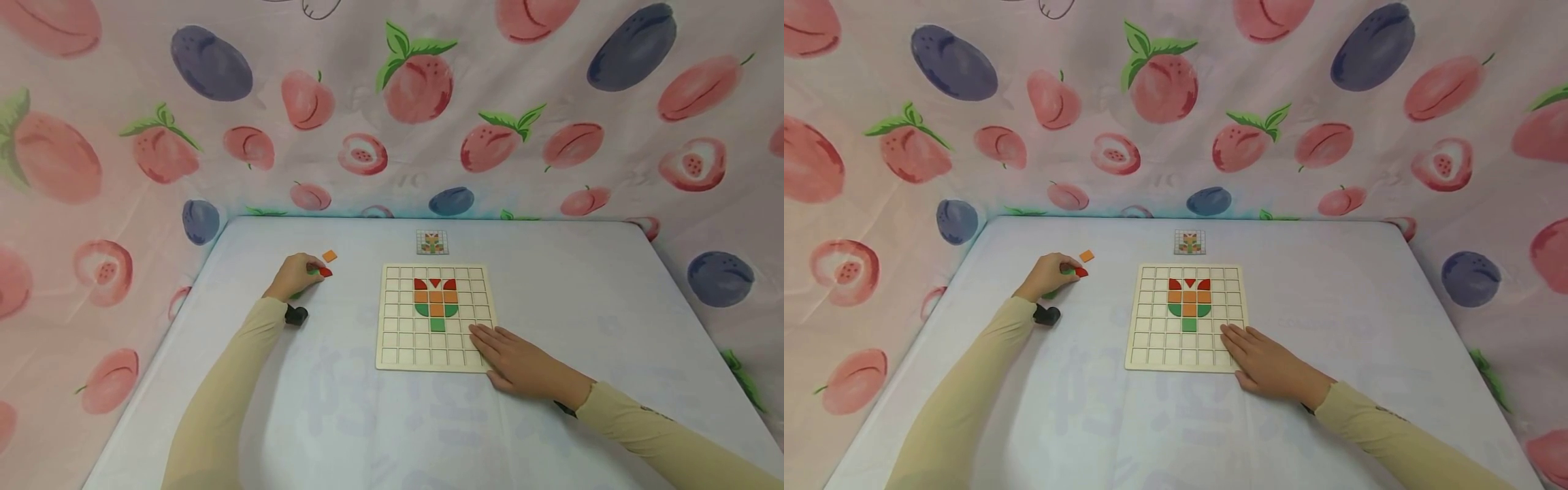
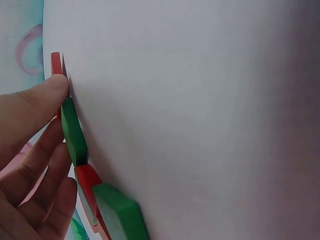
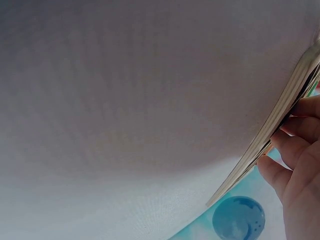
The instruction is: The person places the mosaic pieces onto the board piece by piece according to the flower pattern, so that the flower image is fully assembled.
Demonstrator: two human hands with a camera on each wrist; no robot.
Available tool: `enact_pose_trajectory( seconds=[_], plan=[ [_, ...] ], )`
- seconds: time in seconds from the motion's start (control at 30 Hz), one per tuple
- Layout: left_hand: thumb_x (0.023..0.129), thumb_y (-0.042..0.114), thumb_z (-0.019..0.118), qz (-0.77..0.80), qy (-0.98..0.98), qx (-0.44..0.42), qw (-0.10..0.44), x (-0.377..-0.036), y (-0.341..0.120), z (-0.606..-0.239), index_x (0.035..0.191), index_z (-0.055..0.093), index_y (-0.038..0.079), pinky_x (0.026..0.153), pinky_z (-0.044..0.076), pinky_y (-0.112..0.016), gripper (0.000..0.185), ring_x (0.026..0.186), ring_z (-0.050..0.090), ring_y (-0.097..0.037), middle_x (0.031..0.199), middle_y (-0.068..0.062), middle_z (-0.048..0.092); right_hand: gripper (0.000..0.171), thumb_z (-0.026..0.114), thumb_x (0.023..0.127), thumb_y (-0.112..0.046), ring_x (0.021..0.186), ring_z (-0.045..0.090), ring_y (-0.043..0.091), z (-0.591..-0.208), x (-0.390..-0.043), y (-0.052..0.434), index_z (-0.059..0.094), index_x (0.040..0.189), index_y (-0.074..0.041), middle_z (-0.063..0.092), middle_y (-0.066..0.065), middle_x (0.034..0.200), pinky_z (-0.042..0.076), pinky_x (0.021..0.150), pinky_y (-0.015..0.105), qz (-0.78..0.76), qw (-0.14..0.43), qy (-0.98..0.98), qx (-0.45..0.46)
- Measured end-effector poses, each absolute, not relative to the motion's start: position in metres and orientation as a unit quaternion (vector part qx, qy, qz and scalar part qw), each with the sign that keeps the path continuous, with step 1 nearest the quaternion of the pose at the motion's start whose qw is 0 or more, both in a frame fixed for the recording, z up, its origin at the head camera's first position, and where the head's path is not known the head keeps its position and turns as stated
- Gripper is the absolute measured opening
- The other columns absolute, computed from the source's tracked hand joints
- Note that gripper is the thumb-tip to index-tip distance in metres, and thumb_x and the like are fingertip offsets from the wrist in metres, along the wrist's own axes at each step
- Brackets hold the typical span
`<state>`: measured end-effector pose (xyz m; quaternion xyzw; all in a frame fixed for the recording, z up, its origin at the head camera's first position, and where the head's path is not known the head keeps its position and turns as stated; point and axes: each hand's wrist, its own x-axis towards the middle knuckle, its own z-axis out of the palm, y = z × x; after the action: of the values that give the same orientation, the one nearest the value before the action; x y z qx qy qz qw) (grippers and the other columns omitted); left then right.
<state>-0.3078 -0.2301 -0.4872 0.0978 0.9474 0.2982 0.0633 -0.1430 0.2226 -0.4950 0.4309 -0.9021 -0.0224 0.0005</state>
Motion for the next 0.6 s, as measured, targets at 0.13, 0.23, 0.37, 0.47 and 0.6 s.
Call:
enact_pose_trajectory(
  seconds=[0.13,0.23,0.37,0.47,0.6],
  plan=[
    [0.082,0.014,0.072,0.304,0.945,0.101,0.063,-0.306,-0.230,-0.486,0.106,0.069,0.004,0.095,0.044,-0.044,0.026,0.105,0.055,-0.032,0.113,-0.018,0.064,0.060,0.053,0.091,-0.027,0.137,0.037,0.032,-0.495,-0.143,0.222,0.039,0.140,0.004,0.036,0.018,0.148,0.037,0.107,0.046,-0.021,0.003,-0.902,0.431],
    [0.084,0.013,0.070,0.304,0.945,0.094,0.074,-0.307,-0.229,-0.487,0.111,0.067,0.003,0.100,0.042,-0.045,0.029,0.110,0.055,-0.032,0.118,-0.019,0.063,0.060,0.053,0.091,-0.027,0.137,0.037,0.032,-0.496,-0.143,0.222,0.039,0.140,0.004,0.036,0.019,0.148,0.037,0.107,0.046,-0.022,0.005,-0.902,0.432],
    [0.085,0.015,0.070,0.302,0.946,0.090,0.072,-0.306,-0.226,-0.487,0.113,0.066,0.003,0.099,0.044,-0.044,0.031,0.111,0.056,-0.031,0.118,-0.017,0.064,0.060,0.053,0.090,-0.027,0.136,0.037,0.032,-0.496,-0.143,0.222,0.039,0.140,0.004,0.036,0.019,0.148,0.037,0.107,0.046,-0.023,0.007,-0.901,0.433],
    [0.086,0.018,0.069,0.308,0.945,0.092,0.066,-0.303,-0.221,-0.483,0.114,0.066,0.004,0.096,0.045,-0.044,0.032,0.108,0.056,-0.030,0.116,-0.016,0.064,0.060,0.053,0.090,-0.027,0.136,0.037,0.032,-0.497,-0.143,0.223,0.039,0.140,0.004,0.036,0.019,0.148,0.037,0.107,0.046,-0.024,0.007,-0.901,0.433],
    [0.086,0.018,0.069,0.323,0.939,0.105,0.062,-0.294,-0.208,-0.474,0.115,0.067,0.008,0.096,0.045,-0.044,0.031,0.108,0.056,-0.030,0.116,-0.015,0.065,0.061,0.054,0.090,-0.027,0.136,0.037,0.033,-0.497,-0.143,0.223,0.039,0.140,0.004,0.037,0.019,0.148,0.037,0.107,0.046,-0.021,0.007,-0.902,0.432]
  ],
)
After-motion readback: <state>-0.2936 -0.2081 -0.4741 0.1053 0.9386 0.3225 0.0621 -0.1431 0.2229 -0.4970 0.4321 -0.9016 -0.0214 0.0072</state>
